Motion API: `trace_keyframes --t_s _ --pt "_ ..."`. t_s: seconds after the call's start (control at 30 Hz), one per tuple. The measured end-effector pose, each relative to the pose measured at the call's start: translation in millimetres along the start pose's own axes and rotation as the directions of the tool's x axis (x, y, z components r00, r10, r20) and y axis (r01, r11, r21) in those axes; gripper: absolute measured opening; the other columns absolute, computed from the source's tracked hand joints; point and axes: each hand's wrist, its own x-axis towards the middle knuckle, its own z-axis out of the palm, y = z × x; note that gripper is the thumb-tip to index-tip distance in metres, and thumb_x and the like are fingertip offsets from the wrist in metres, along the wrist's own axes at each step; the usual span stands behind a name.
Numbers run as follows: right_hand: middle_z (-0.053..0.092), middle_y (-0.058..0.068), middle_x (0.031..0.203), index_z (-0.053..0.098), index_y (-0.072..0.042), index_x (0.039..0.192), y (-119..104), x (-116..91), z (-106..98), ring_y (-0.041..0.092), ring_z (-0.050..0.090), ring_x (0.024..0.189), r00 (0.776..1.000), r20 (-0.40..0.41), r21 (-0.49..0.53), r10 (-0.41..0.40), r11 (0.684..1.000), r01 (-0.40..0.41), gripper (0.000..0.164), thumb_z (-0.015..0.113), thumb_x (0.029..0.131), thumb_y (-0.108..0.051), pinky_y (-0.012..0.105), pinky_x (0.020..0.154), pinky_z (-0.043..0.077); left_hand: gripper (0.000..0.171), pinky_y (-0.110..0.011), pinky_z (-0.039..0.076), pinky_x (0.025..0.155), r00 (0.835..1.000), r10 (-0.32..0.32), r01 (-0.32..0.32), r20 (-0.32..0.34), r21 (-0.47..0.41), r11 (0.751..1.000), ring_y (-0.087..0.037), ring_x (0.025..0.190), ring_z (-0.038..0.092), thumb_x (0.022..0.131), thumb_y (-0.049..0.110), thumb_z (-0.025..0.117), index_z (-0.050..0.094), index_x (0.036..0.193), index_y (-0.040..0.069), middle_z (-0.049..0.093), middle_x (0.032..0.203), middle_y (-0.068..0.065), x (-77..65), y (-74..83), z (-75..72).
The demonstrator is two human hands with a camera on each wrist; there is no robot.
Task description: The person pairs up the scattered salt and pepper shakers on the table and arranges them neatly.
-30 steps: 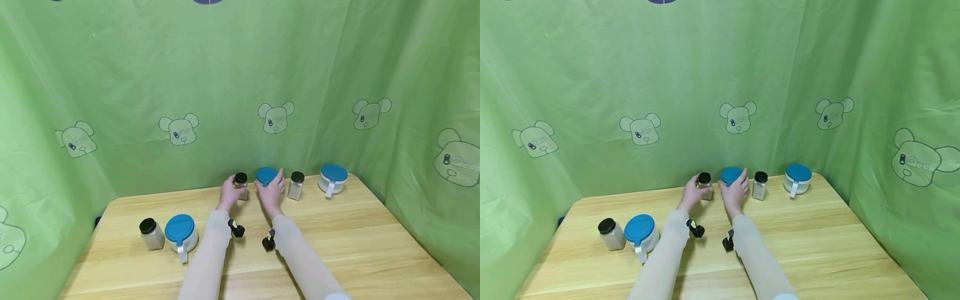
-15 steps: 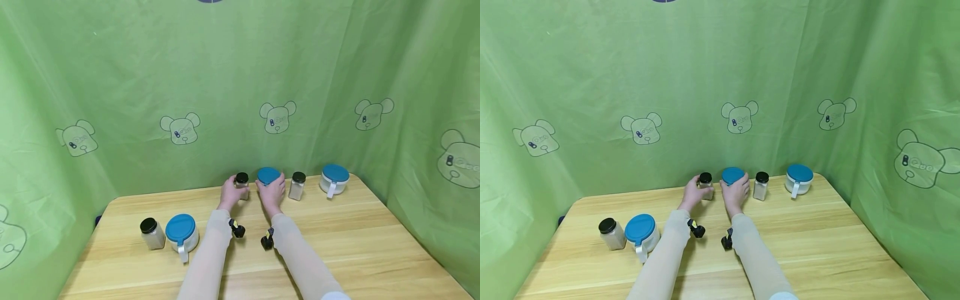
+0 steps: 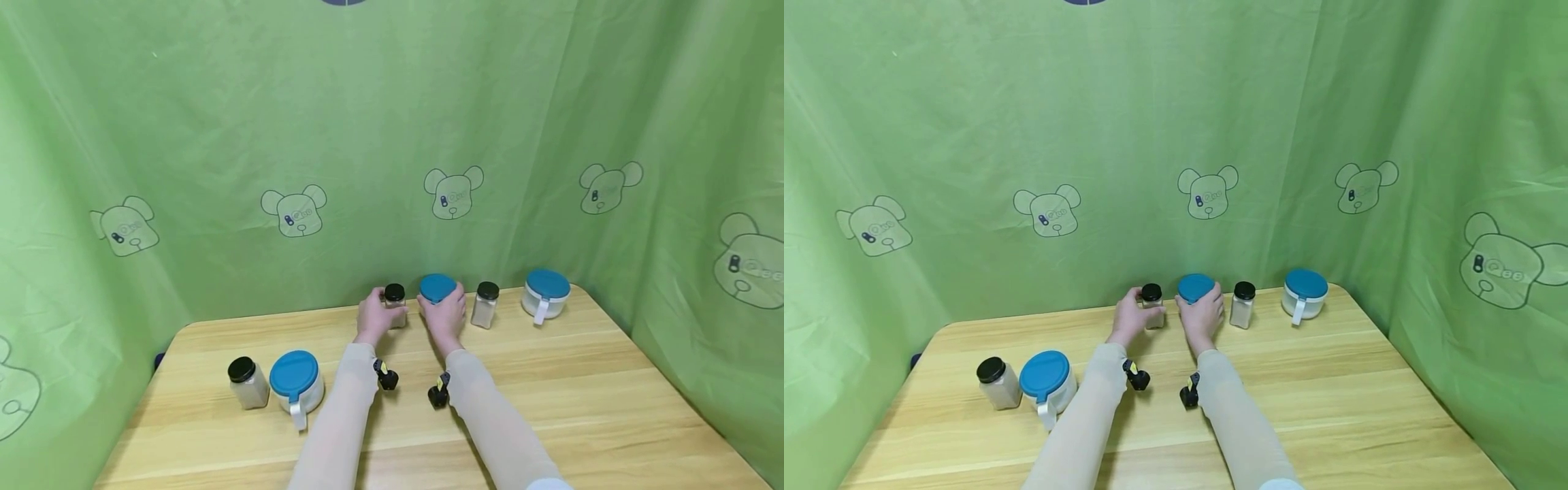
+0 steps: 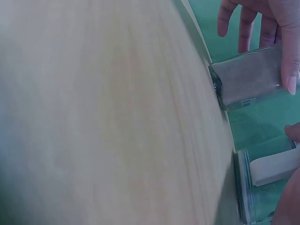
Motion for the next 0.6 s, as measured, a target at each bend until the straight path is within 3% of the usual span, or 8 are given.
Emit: trace_keyframes --t_s 0.33,0.6 --pt "0.038 0.025 0.146 0.023 -0.005 0.149 -4 -2 -1 0.045 0.041 0.132 1.0 0.017 -0.013 -0.013 1.0 0.013 0.1 0.082 0.075 -0.039 0.063 0.106 0.036 0.061 -0.039 0.052 0.082 0.995 0.057 -0.051 -0.085 0.069 0.996 -0.027 0.095 0.067 0.066 0.043 0.088 0.065 0.112 0.009 0.072 0.109 -0.011 0.0 -5.9 -0.7" --pt "0.039 0.023 0.147 0.024 -0.007 0.149 -5 -6 -5 0.045 0.042 0.131 0.997 0.075 -0.007 -0.026 1.0 0.027 0.101 0.082 0.074 -0.041 0.064 0.105 0.037 0.063 -0.042 0.051 0.089 0.989 0.074 -0.066 -0.127 0.067 0.996 -0.03 0.102 0.066 0.064 0.044 0.089 0.067 0.111 0.009 0.072 0.109 -0.011 -4.2 -11.4 -1.2"
